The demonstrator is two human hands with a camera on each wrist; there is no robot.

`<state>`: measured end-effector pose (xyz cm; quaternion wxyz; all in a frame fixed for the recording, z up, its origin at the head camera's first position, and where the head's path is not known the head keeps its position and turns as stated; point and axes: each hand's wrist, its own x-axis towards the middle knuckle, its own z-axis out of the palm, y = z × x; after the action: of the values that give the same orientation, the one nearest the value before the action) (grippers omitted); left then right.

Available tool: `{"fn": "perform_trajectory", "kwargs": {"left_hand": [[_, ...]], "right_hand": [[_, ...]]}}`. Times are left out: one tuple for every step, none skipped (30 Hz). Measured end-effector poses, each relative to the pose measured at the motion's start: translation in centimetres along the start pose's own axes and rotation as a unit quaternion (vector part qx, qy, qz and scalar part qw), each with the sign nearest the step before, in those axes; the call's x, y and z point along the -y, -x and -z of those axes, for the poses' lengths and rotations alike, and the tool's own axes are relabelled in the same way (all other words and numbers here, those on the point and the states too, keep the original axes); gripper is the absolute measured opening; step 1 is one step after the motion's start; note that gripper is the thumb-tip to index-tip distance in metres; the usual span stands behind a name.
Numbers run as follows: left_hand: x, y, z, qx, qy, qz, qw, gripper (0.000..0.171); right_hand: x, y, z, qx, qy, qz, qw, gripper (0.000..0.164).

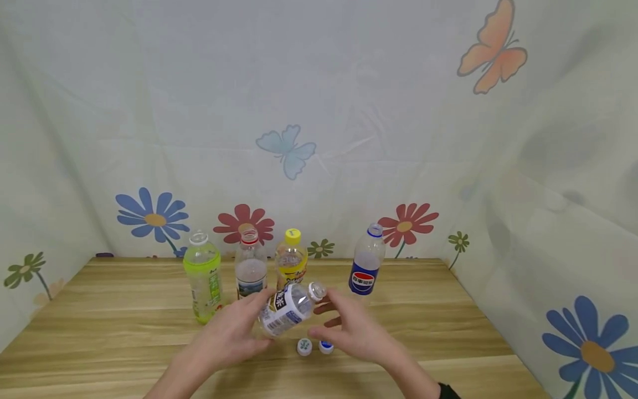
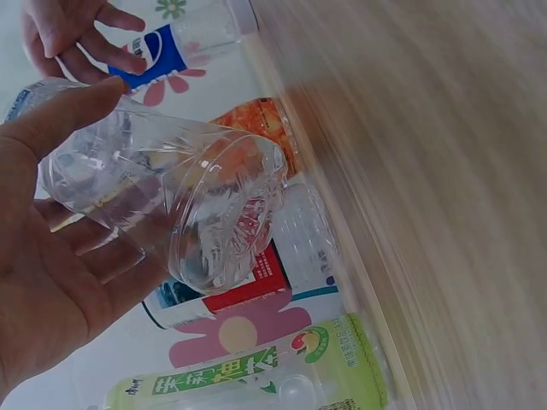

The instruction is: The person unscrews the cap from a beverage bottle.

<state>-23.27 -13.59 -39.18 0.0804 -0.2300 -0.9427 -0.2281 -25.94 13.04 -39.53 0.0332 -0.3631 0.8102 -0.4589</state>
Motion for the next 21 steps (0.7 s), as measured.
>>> {"fn": "perform_trajectory", "kwargs": {"left_hand": [[0.0,0.0,0.0,-0.003,-0.002,-0.004,1.0000,0.083],[-0.1,0.0,0.0,-0.005,-0.003,-0.006,1.0000,0.081],[-0.1,0.0,0.0,-0.006,-0.005,-0.009,0.9999,0.080],[-0.1,0.0,0.0,-0.006,-0.006,-0.011,0.9999,0.079],[-0.1,0.0,0.0,-0.007,-0.007,-0.013,0.9999,0.079],[-0.2,0.0,0.0,-0.006,-0.007,-0.015,0.9998,0.079],[-0.2,0.0,-0.1,-0.008,-0.007,-0.020,0.9997,0.078],[-0.2,0.0,-0.1,-0.008,-0.007,-0.023,0.9997,0.078],[-0.3,0.0,-0.2,-0.008,-0.007,-0.026,0.9996,0.079],[-0.4,0.0,-0.2,-0.009,-0.007,-0.028,0.9996,0.079],[-0.4,0.0,-0.2,-0.010,-0.007,-0.030,0.9995,0.079],[-0.5,0.0,-0.3,-0.010,-0.007,-0.033,0.9994,0.079],[-0.6,0.0,-0.3,-0.010,-0.006,-0.034,0.9994,0.080],[-0.7,0.0,-0.3,-0.009,-0.003,-0.032,0.9994,0.080],[-0.8,0.0,-0.4,-0.009,-0.003,-0.031,0.9995,0.081],[-0.8,0.0,-0.4,-0.007,-0.001,-0.030,0.9995,0.082],[-0.9,0.0,-0.5,-0.006,0.001,-0.028,0.9996,0.083],[-1.0,0.0,-0.5,-0.005,0.005,-0.025,0.9997,0.084],[-1.0,0.0,-0.6,-0.004,0.007,-0.022,0.9997,0.084],[-1.0,0.0,-0.6,-0.003,0.008,-0.020,0.9998,0.085],[-1.1,0.0,-0.7,0.000,0.009,-0.019,0.9998,0.085]], "right_hand": [[0.0,0.0,-0.1,0.004,0.001,0.006,1.000,0.052],[0.1,0.0,-0.2,0.008,0.001,0.012,1.000,0.053],[0.1,0.0,-0.4,0.013,0.002,0.017,1.000,0.053],[0.2,0.0,-0.5,0.016,-0.001,0.020,1.000,0.054],[0.3,0.0,-0.6,0.018,-0.002,0.020,1.000,0.055],[0.4,0.1,-0.7,0.018,-0.007,0.019,1.000,0.055],[0.5,0.1,-0.8,0.017,-0.013,0.016,1.000,0.056],[0.6,0.1,-0.9,0.016,-0.020,0.012,1.000,0.057],[0.7,0.1,-1.0,0.015,-0.027,0.009,0.999,0.058],[0.7,0.1,-1.1,0.013,-0.036,0.005,0.999,0.058],[0.8,0.1,-1.2,0.011,-0.044,0.003,0.999,0.058],[0.9,0.1,-1.2,0.010,-0.056,0.003,0.998,0.058],[0.9,0.1,-1.3,0.009,-0.067,0.003,0.998,0.057],[1.0,0.1,-1.3,0.008,-0.077,0.004,0.997,0.057],[1.0,0.1,-1.3,0.006,-0.085,0.005,0.996,0.057],[1.1,0.1,-1.4,0.004,-0.093,0.006,0.996,0.056],[1.2,0.1,-1.4,0.002,-0.099,0.007,0.995,0.056],[1.2,0.1,-1.4,0.001,-0.105,0.010,0.994,0.056],[1.2,0.1,-1.5,-0.003,-0.109,0.011,0.994,0.056],[1.2,0.1,-1.5,-0.005,-0.113,0.013,0.994,0.056],[1.2,0.1,-1.5,-0.008,-0.117,0.016,0.993,0.056]]}}
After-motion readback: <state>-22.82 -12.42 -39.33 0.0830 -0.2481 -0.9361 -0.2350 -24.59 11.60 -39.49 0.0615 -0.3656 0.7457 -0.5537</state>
